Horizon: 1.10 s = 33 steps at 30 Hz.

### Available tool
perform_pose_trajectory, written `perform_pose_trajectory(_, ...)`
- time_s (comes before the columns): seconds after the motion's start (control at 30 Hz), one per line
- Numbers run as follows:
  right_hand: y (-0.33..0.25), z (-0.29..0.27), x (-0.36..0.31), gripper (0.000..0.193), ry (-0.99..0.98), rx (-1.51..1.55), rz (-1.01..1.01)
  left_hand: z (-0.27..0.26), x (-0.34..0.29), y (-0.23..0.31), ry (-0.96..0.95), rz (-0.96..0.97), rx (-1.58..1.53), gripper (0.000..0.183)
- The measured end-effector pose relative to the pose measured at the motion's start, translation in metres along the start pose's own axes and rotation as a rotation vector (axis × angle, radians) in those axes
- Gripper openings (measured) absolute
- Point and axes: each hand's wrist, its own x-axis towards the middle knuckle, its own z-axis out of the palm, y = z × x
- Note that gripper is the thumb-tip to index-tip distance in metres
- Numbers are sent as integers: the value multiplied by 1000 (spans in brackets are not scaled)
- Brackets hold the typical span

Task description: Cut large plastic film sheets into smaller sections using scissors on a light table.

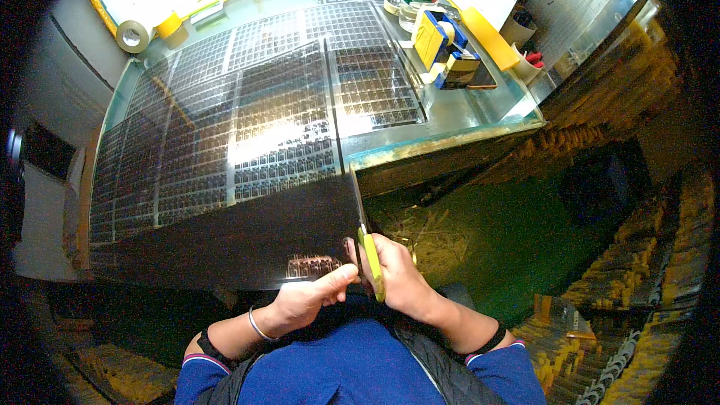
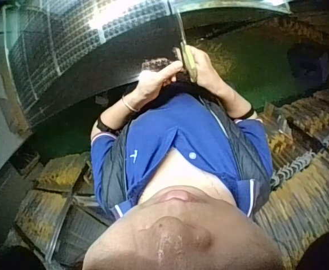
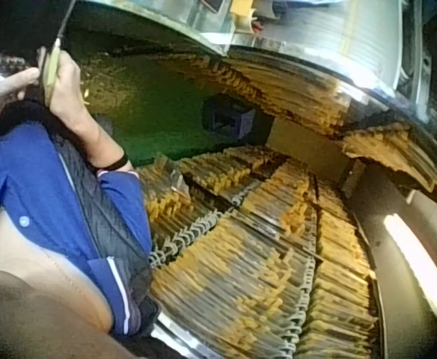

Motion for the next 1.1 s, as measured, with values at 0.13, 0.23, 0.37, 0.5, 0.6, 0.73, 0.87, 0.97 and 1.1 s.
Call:
perform_pose_trajectory(0.13, 2, -1, -2, 17, -5, 132, 100, 0, 1, 0, -35, 26, 100, 26)
perform_pose_trajectory(0.23, -4, 0, 2, 19, 15, 164, 85, 2, 1, -4, -24, 21, 142, 27)
perform_pose_trajectory(0.37, 4, -4, 7, 18, 37, 84, 9, 4, -3, -9, -33, 2, 146, 25)
perform_pose_trajectory(0.5, 4, -4, 8, 17, 42, 31, -67, 4, -1, -16, -46, 31, 143, 25)
perform_pose_trajectory(0.6, 0, -4, 6, 17, 34, 117, 38, 3, -3, -14, -62, 25, 195, 25)
perform_pose_trajectory(0.73, 2, -5, 11, 18, 75, 90, -25, 6, -4, -15, -110, -27, 248, 26)
perform_pose_trajectory(0.87, 0, -12, 13, 16, 96, 183, -2, 7, -7, -23, -245, -250, 261, 38)
perform_pose_trajectory(0.97, 6, -15, 16, 13, 106, 79, -90, 14, -11, -12, -227, -237, 291, 39)
perform_pose_trajectory(1.1, 8, -16, 18, 10, 119, 110, -59, 13, -10, -15, -261, -253, 278, 39)
